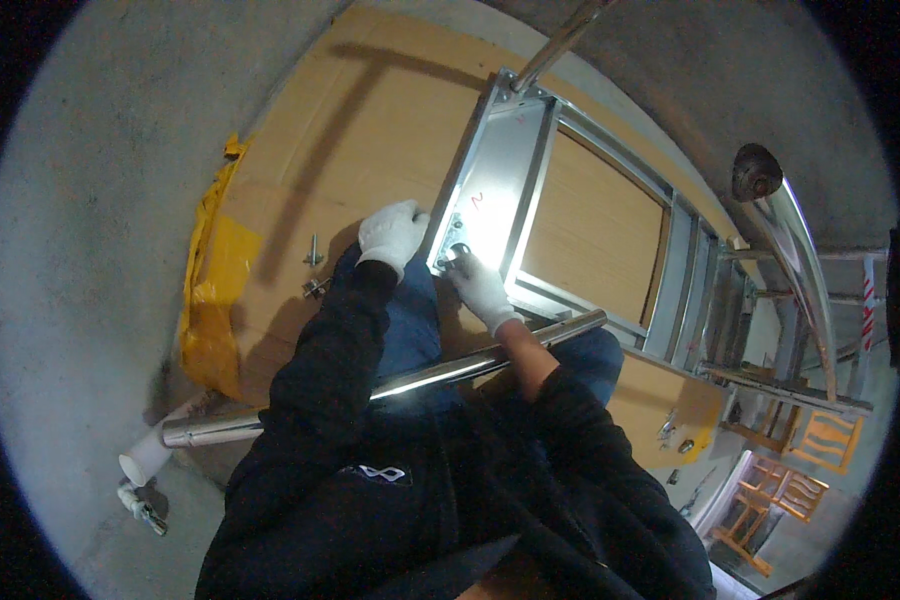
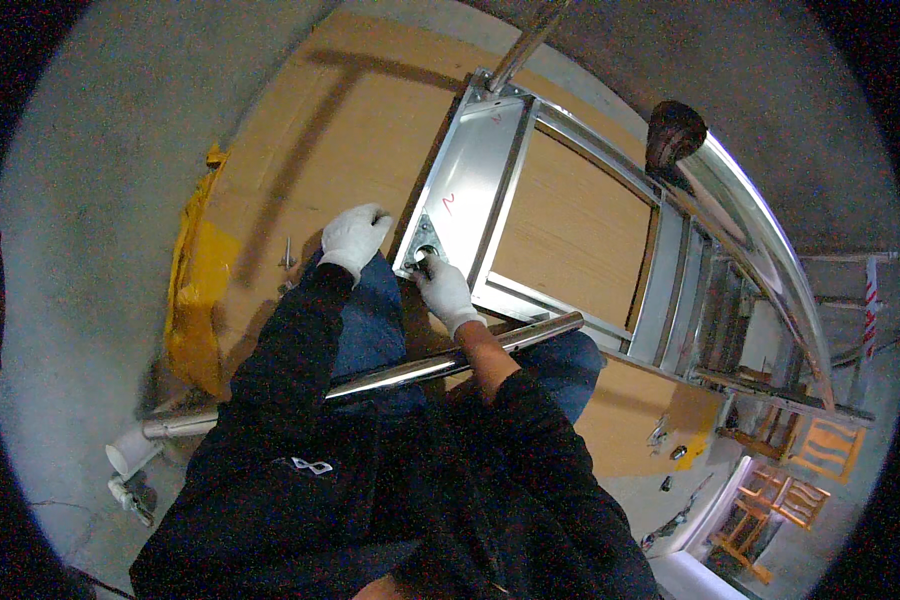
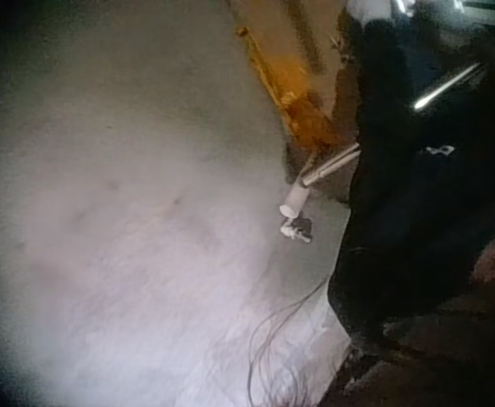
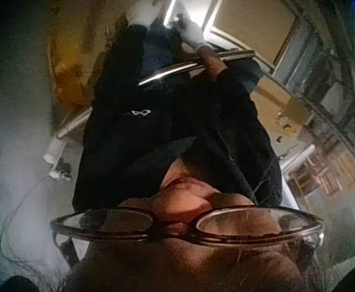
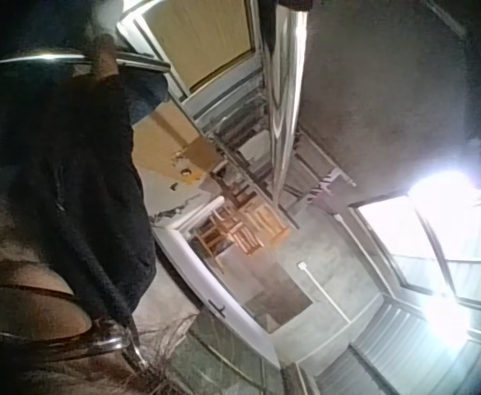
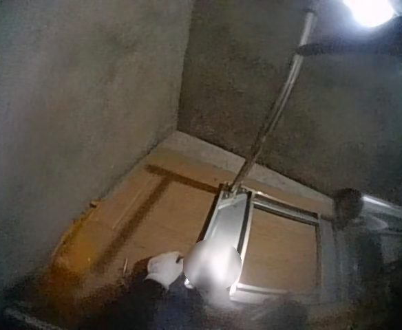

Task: The person assembles a metal frame by inserting bolts and tightening them with a wrench. They handle metal bars, bolts, and nuts, securing the components together.

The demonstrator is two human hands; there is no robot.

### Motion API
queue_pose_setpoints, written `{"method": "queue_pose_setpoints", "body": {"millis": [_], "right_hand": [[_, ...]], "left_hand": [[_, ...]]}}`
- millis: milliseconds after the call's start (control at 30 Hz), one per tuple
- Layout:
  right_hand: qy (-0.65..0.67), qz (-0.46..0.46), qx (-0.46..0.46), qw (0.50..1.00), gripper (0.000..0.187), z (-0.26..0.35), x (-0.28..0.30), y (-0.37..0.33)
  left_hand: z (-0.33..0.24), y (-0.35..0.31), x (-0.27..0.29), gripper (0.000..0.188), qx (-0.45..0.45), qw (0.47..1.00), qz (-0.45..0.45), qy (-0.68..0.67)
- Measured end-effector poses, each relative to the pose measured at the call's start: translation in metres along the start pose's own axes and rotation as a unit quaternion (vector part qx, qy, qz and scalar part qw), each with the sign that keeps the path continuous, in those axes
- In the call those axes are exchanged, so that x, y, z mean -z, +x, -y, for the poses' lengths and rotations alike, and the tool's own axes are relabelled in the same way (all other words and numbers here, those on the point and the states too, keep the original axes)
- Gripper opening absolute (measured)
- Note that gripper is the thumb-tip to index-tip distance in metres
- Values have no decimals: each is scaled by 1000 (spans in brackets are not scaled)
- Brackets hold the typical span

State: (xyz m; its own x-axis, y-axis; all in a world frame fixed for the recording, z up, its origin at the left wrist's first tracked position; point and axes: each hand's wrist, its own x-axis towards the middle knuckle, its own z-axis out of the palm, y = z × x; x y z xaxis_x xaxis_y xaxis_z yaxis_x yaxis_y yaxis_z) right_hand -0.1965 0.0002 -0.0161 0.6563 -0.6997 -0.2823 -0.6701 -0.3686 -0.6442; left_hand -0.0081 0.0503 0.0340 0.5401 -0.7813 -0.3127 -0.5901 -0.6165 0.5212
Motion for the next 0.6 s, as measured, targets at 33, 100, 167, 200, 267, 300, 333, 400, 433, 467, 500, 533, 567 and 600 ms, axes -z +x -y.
{"method": "queue_pose_setpoints", "body": {"millis": [33, 100, 167, 200, 267, 300, 333, 400, 433, 467, 500, 533, 567, 600], "right_hand": [[-7, 8, -10, 1000, 36, 2, 0, 2], [-32, 8, -3, 999, 37, 3, -2, 4], [-56, 14, -4, 998, 38, 2, -5, 6], [-67, 20, -9, 997, 38, 1, -5, 6], [-68, 28, -18, 997, 38, 0, -4, 5], [-57, 29, -19, 998, 37, 1, -4, 5], [-47, 30, -20, 998, 36, 2, -4, 5], [-81, 19, -4, 996, 31, 4, -4, 6], [-98, 14, 5, 995, 29, 6, -4, 6], [-106, 17, -1, 994, 26, 7, -5, 6], [-113, 20, -6, 993, 24, 9, -5, 7], [-120, 22, -11, 992, 21, 11, -6, 7], [-124, 20, -11, 992, 21, 13, -6, 7], [-128, 18, -12, 992, 20, 15, -6, 7]], "left_hand": [[0, 1, 0, 31, 0, 1000, 0, 0], [2, 2, -2, 31, -9, 1000, -11, -9], [5, 4, -4, 30, -9, 1000, -13, -13], [4, 4, -4, 30, -6, 1000, -8, -12], [1, 3, -3, 30, -3, 1000, -2, -15], [1, 3, -3, 30, -3, 1000, -3, -16], [1, 3, -2, 30, -3, 1000, -3, -17], [1, 3, -2, 31, -4, 1000, -5, -20], [1, 4, -2, 31, -4, 1000, -6, -21], [2, 4, -2, 31, -5, 1000, -7, -20], [2, 4, -2, 31, -6, 1000, -7, -19], [2, 5, -2, 31, -7, 1000, -8, -18], [3, 4, -2, 31, -7, 1000, -9, -19], [2, 4, -2, 31, -9, 1000, -11, -20]]}}
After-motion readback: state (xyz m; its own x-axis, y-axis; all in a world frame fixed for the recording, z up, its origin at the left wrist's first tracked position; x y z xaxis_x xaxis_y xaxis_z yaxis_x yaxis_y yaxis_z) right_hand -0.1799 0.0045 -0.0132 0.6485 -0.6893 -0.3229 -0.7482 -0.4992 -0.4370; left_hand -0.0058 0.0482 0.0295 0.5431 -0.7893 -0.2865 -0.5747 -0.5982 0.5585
